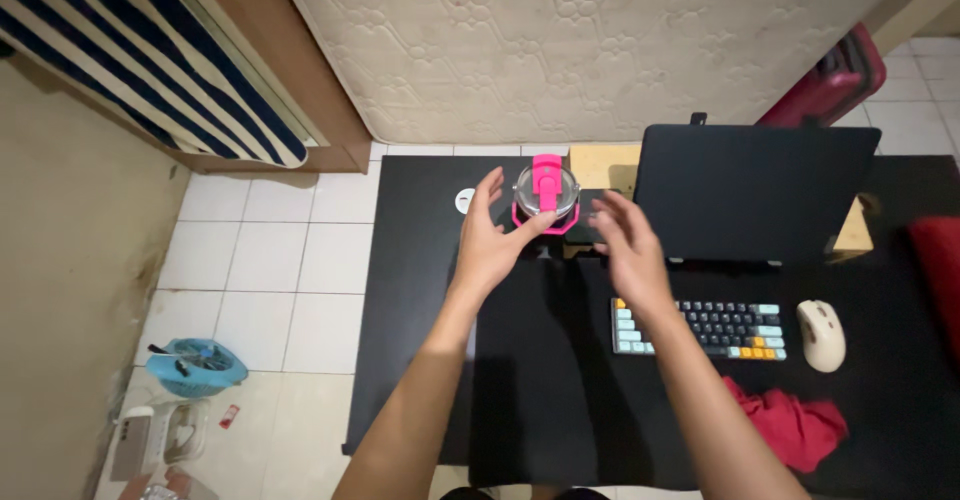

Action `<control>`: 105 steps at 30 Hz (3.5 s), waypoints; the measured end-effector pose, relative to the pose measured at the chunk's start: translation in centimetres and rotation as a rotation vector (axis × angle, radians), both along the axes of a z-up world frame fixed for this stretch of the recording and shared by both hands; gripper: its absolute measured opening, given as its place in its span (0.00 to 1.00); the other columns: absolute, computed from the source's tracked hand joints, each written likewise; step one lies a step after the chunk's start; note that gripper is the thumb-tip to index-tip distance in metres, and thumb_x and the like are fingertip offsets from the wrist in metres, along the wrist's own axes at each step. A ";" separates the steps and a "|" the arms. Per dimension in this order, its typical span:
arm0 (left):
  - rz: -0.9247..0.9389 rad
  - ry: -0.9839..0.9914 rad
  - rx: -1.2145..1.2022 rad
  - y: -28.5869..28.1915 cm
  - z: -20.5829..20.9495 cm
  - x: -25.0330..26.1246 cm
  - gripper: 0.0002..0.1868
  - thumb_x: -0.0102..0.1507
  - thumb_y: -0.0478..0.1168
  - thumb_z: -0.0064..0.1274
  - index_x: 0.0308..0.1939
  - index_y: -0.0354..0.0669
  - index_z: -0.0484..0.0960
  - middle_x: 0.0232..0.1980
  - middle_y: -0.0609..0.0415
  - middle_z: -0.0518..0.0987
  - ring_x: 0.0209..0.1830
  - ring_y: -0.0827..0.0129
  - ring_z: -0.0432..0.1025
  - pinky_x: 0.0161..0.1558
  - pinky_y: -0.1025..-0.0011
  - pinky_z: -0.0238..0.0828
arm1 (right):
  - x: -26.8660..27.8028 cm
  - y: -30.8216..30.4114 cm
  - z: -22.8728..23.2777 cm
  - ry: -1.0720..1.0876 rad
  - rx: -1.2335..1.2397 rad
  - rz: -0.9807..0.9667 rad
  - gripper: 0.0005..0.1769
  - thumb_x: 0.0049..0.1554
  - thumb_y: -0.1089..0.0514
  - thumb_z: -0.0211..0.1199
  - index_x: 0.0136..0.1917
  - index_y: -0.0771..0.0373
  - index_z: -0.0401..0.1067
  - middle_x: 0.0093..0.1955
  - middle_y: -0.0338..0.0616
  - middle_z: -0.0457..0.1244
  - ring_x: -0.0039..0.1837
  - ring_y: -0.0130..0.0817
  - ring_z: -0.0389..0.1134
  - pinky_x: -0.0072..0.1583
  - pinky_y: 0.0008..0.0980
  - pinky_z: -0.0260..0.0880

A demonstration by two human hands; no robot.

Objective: The person picks up a computer mouse from a chair and wipes it with a red cloth, then picks up a game controller and wipes its surface with the same cloth.

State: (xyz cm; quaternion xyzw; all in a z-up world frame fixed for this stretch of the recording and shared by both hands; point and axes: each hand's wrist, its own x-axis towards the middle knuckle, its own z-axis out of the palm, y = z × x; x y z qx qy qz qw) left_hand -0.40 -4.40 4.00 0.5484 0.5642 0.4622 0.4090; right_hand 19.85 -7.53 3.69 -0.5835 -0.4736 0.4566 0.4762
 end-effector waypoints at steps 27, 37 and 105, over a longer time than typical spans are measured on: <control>-0.778 -0.380 0.054 -21.2 10.1 13.1 0.31 0.65 0.43 0.60 0.68 0.35 0.69 0.66 0.44 0.76 0.62 0.65 0.74 0.62 0.68 0.72 | 5.3 -34.9 10.9 0.133 0.178 -0.781 0.25 0.66 0.49 0.51 0.71 0.62 0.64 0.69 0.44 0.65 0.65 0.35 0.70 0.61 0.35 0.71; -0.978 -0.455 -0.052 -34.6 8.8 27.8 0.31 0.64 0.44 0.61 0.68 0.35 0.69 0.66 0.44 0.76 0.61 0.64 0.73 0.60 0.67 0.72 | 15.3 -48.6 11.2 0.114 0.160 -0.956 0.24 0.65 0.50 0.52 0.71 0.63 0.65 0.69 0.45 0.66 0.65 0.35 0.70 0.61 0.35 0.72; -1.203 0.445 -0.158 -42.4 -53.0 106.6 0.28 0.61 0.37 0.52 0.66 0.29 0.71 0.63 0.30 0.74 0.64 0.41 0.69 0.65 0.56 0.65 | 84.5 -51.1 -53.3 -0.171 -0.577 -1.229 0.30 0.60 0.54 0.64 0.72 0.70 0.67 0.73 0.60 0.58 0.74 0.53 0.59 0.71 0.43 0.58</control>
